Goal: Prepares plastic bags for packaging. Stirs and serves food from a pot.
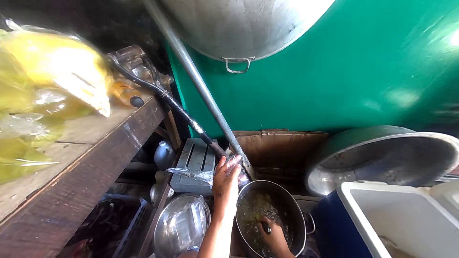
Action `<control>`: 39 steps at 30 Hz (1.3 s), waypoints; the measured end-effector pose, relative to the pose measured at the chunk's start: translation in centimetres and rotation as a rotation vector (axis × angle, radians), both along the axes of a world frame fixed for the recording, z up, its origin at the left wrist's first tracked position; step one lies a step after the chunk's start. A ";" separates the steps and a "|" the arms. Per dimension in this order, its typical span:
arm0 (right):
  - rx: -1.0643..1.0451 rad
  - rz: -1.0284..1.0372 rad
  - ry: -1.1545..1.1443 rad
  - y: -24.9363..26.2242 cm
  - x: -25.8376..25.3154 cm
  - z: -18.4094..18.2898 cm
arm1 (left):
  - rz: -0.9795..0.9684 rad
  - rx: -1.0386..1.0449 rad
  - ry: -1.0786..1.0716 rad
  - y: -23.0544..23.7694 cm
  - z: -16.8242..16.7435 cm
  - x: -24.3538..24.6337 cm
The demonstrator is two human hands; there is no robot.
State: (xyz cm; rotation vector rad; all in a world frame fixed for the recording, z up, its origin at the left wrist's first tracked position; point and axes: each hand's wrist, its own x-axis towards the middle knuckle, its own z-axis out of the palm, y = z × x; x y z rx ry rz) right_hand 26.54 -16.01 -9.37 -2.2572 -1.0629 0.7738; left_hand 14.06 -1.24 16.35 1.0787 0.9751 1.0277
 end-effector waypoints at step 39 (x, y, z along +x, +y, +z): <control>0.168 -0.593 0.218 -2.9 -0.6 -0.2 | -0.063 -0.034 0.049 -0.6 0.2 -0.1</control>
